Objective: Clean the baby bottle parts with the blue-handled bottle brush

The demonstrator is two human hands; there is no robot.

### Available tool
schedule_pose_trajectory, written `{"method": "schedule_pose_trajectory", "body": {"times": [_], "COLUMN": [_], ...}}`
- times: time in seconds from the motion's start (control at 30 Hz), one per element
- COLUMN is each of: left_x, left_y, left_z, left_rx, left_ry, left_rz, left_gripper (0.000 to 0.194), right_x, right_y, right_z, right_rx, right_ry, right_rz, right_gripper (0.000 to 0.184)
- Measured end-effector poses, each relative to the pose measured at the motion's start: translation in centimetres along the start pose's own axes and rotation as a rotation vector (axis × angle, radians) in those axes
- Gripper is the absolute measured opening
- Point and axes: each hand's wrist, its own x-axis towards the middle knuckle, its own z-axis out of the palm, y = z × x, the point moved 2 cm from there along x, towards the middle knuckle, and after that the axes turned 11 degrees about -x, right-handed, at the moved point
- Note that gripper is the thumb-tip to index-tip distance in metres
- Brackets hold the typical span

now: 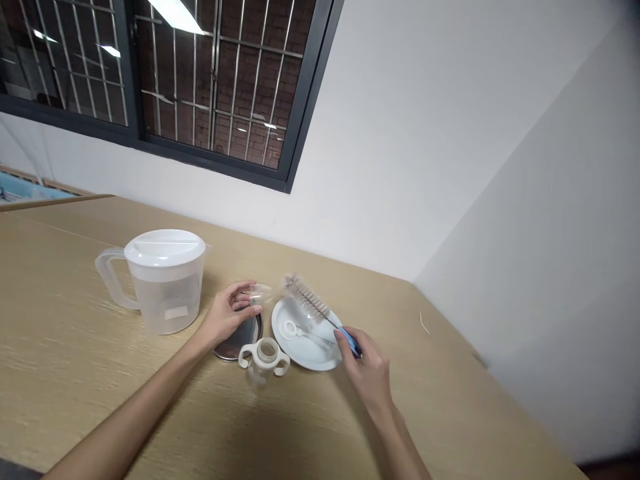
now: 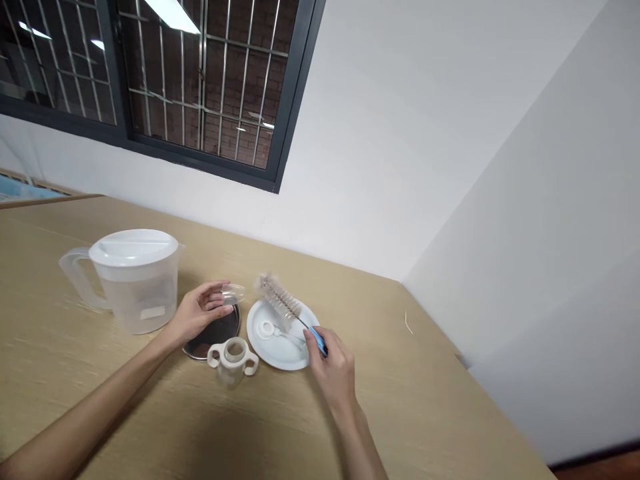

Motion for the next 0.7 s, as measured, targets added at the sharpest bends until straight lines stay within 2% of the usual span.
{"method": "schedule_pose_trajectory", "body": {"times": [0.13, 0.27, 0.43, 0.53, 0.7], "left_x": [-0.1, -0.2, -0.3, -0.4, -0.5], "left_y": [-0.1, 0.2, 0.7, 0.7, 0.4], "left_z": [0.4, 0.6, 0.6, 0.6, 0.6], "left_rx": [-0.126, -0.137, -0.052, -0.041, -0.100], "left_ry": [-0.011, -0.027, -0.060, -0.057, -0.049], "left_rz": [-0.048, -0.078, -0.079, -0.053, -0.100], "left_gripper": [0.065, 0.065, 0.068, 0.068, 0.058], "right_x": [-0.2, -0.1, 0.3, 0.1, -0.2], "right_y": [-0.7, -0.9, 0.4, 0.1, -1.1], "right_z": [-0.1, 0.0, -0.5, -0.6, 0.1], "right_rx": [0.054, 0.055, -0.024, 0.026, 0.085], "right_ry": [0.009, -0.023, 0.050, 0.066, -0.029], "right_rz": [-0.031, -0.084, 0.029, 0.045, -0.031], "right_gripper": [0.011, 0.011, 0.016, 0.015, 0.014]}}
